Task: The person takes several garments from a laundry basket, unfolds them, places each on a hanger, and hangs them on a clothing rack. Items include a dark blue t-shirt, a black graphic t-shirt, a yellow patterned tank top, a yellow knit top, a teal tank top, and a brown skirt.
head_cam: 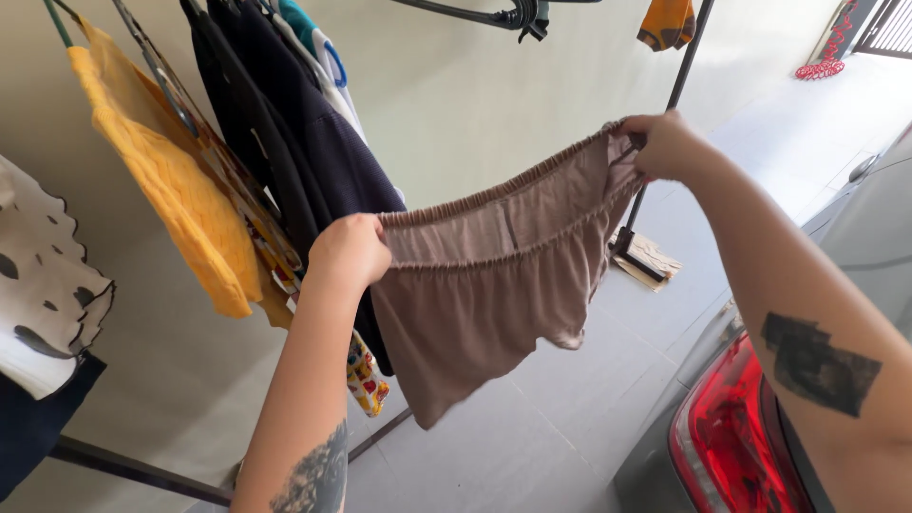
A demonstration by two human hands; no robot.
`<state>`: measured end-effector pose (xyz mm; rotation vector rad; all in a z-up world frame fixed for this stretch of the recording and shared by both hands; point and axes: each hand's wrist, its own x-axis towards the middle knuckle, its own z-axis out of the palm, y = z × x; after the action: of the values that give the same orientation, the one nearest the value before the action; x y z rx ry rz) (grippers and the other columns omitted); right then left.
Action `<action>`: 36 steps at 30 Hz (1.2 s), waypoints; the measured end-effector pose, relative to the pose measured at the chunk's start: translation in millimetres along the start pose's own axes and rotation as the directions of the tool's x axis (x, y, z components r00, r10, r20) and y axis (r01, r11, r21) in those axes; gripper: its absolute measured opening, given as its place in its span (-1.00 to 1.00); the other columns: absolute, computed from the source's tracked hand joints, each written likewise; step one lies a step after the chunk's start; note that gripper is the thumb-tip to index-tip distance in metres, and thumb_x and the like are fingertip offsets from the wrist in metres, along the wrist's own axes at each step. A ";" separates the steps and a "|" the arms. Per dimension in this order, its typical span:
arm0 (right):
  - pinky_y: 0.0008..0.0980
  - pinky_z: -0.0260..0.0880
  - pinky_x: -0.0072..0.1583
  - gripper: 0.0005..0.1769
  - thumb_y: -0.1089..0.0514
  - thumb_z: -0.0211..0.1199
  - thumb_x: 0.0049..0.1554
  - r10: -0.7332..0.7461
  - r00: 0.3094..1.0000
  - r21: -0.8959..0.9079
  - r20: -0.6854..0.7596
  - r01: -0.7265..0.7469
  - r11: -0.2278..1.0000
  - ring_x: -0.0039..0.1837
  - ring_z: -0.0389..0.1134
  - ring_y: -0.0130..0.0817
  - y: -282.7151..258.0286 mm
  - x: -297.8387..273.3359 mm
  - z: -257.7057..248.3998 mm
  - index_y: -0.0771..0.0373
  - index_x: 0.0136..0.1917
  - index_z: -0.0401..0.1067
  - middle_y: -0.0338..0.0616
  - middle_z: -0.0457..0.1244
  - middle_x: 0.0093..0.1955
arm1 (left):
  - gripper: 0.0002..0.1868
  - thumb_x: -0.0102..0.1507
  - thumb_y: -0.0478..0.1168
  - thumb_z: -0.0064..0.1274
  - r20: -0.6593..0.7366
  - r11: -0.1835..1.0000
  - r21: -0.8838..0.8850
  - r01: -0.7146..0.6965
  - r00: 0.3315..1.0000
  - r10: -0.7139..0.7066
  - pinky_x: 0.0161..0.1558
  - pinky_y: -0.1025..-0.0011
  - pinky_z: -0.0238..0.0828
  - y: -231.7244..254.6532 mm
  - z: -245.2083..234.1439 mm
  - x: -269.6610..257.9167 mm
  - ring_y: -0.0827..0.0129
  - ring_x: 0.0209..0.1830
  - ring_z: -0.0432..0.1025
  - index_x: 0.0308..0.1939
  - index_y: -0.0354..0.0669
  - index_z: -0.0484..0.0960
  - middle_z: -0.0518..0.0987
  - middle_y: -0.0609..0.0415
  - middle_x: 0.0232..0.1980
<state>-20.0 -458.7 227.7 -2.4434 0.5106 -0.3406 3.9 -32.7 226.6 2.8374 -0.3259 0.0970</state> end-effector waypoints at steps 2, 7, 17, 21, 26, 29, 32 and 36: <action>-0.22 0.58 -0.04 -0.33 0.52 0.09 0.00 -0.042 0.999 -0.032 -0.035 0.041 0.999 -0.05 0.49 -0.08 -3.1 2.6 -7.3 0.11 0.31 0.55 0.11 0.38 0.15 | -0.76 0.22 -0.33 0.04 -0.007 0.999 -0.028 0.020 1.000 -0.020 0.07 0.21 0.50 -1.3 -8.8 -3.6 0.15 0.03 0.56 -0.11 0.03 0.73 0.67 0.07 -0.01; -0.08 0.45 0.15 -0.52 0.34 0.14 0.22 -0.428 0.631 -0.213 -0.647 0.390 0.896 0.12 0.41 0.02 51.5 -11.3 -13.2 0.21 0.39 0.48 0.12 0.31 0.18 | -0.63 0.26 -0.40 0.00 -0.677 0.887 -0.184 -0.423 0.709 0.197 0.05 0.11 0.48 -25.4 19.3 -19.5 -0.01 0.08 0.51 0.16 -0.19 0.56 0.58 -0.09 0.18; -0.05 0.48 0.17 -0.08 0.27 0.21 0.03 0.209 0.974 -0.522 -0.084 -0.222 0.823 0.26 0.36 0.16 186.6 -53.9 114.2 -0.38 0.57 0.13 0.19 0.14 0.36 | -0.14 0.14 -0.34 0.02 0.285 0.996 0.092 0.022 0.957 -0.047 0.37 0.15 0.25 -104.9 137.5 7.1 -0.13 0.38 0.27 0.49 0.34 0.14 0.15 -0.22 0.49; -0.16 0.45 0.17 -0.31 0.27 0.23 -0.08 0.094 0.989 -0.347 -0.115 -0.129 0.929 0.20 0.39 -0.05 153.9 -48.9 82.7 -0.22 0.31 0.48 -0.01 0.25 0.26 | -0.45 0.22 -0.31 -0.12 0.269 0.985 -0.048 -0.168 0.947 0.175 0.33 0.16 0.34 -69.9 112.1 28.2 0.01 0.34 0.39 0.30 0.17 0.48 0.44 -0.02 0.39; -0.19 0.46 0.10 -0.63 0.26 0.21 -0.06 0.133 0.974 -0.274 -0.185 -0.181 0.945 0.06 0.44 -0.08 92.6 -31.2 39.6 0.03 -0.05 0.72 -0.05 0.39 0.09 | -0.59 0.23 -0.28 -0.14 0.162 0.924 -0.135 -0.359 0.912 0.378 0.27 0.15 0.37 9.0 63.4 47.8 0.01 0.25 0.44 0.13 -0.06 0.64 0.58 -0.11 0.21; -0.16 0.50 0.02 -0.75 0.19 0.26 -0.01 0.164 0.970 -0.291 -0.180 -0.212 0.933 -0.08 0.48 -0.07 70.0 -10.9 7.7 0.10 -0.08 0.68 0.02 0.46 -0.11 | -0.66 0.24 -0.28 -0.14 -0.039 0.877 -0.068 -0.476 0.880 0.474 0.20 0.08 0.38 48.3 28.2 70.0 -0.09 0.18 0.44 0.04 -0.20 0.62 0.56 -0.20 0.16; -0.17 0.51 -0.02 -0.70 0.22 0.24 -0.07 0.060 0.995 -0.313 -0.078 -0.082 0.946 -0.13 0.48 -0.18 55.5 20.8 -16.5 0.10 -0.13 0.75 -0.08 0.47 -0.21 | -0.69 0.20 -0.27 -0.07 -0.055 0.875 0.015 -0.484 0.873 0.484 0.16 0.11 0.46 84.6 -8.8 109.6 -0.09 0.12 0.51 -0.04 -0.19 0.69 0.62 -0.23 0.06; -0.11 0.55 -0.06 -0.77 0.15 0.22 0.01 0.099 0.995 -0.447 0.032 -0.075 0.891 -0.19 0.50 -0.06 16.0 77.9 -20.0 0.19 -0.16 0.68 0.08 0.46 -0.26 | -0.65 0.17 -0.29 -0.05 -0.021 0.892 0.083 -0.445 0.894 0.448 0.14 0.12 0.46 121.4 -48.8 154.1 -0.11 0.11 0.51 -0.02 -0.17 0.72 0.61 -0.24 0.10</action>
<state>38.0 -514.8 242.8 -2.8488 0.7408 -0.1260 124.0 -164.9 321.3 2.7715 -0.9831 0.2634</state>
